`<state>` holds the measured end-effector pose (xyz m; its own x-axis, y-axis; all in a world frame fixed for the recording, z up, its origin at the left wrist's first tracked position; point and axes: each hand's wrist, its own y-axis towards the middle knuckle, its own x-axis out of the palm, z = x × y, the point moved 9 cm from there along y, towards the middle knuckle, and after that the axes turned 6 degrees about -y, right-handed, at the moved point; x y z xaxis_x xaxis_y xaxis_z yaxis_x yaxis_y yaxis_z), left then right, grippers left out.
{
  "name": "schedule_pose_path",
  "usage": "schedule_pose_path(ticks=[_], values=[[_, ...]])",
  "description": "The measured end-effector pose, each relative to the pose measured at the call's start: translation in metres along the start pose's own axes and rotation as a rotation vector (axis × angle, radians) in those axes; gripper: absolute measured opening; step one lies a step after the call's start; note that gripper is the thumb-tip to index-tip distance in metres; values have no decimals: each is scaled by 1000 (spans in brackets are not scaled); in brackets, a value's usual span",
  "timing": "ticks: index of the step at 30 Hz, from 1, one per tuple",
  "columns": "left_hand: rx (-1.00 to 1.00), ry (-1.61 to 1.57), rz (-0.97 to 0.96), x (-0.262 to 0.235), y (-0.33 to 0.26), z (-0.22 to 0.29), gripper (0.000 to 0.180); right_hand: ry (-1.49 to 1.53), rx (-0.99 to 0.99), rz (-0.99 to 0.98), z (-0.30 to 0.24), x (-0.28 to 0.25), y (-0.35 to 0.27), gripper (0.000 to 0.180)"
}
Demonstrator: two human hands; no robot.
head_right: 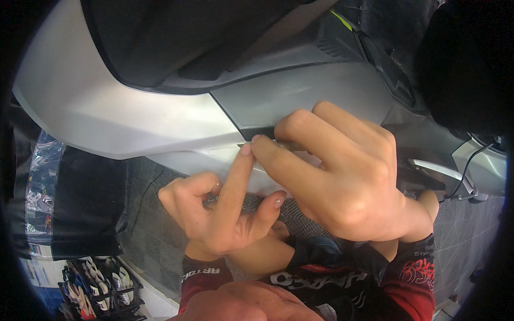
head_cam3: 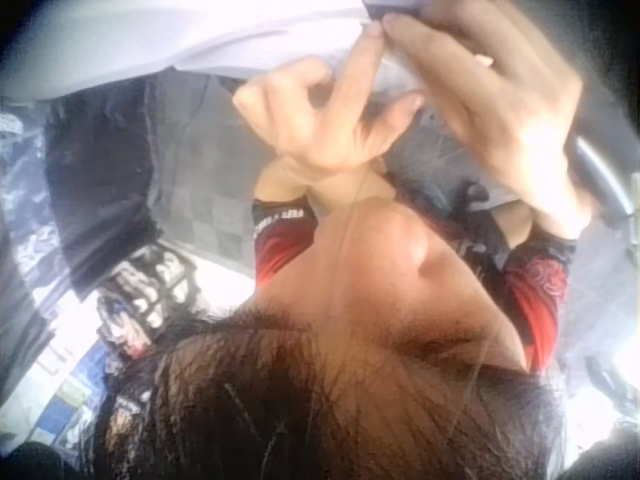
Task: The person applies a white vinyl wrap to the side panel of a scooter using a small plastic squeegee. They smooth the wrap along the panel edges and creases, then trim excess material with a blade.
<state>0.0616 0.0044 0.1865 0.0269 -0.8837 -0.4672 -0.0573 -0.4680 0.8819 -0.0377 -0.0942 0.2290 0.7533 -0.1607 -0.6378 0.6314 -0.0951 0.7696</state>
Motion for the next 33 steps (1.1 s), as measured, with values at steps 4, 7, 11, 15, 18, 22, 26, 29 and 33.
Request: schedule_pose_path(ticks=[4,7,11,15,18,22,26,29,33], values=[[-24,5,2,-1,0,-1,61,-2,-11,-7,-1,1,2,44],[-31,7,13,-4,0,-4,60,6,-6,-17,-2,2,5,43],[-28,-23,38,-2,-1,-2,59,-1,-13,-29,0,1,6,40],[5,-43,5,1,0,3,58,9,-14,-11,3,-1,3,38],[-16,-58,15,2,0,2,58,-2,-24,-13,4,-2,4,37],[-29,-59,0,3,3,2,58,-25,-29,-40,5,-2,7,36],[-59,-72,4,2,2,3,57,-3,-32,-23,6,-1,8,35],[-40,-78,8,2,2,2,56,13,-34,-27,8,-1,8,35],[-43,-88,-7,1,4,2,55,29,-18,-36,7,-2,10,35]])
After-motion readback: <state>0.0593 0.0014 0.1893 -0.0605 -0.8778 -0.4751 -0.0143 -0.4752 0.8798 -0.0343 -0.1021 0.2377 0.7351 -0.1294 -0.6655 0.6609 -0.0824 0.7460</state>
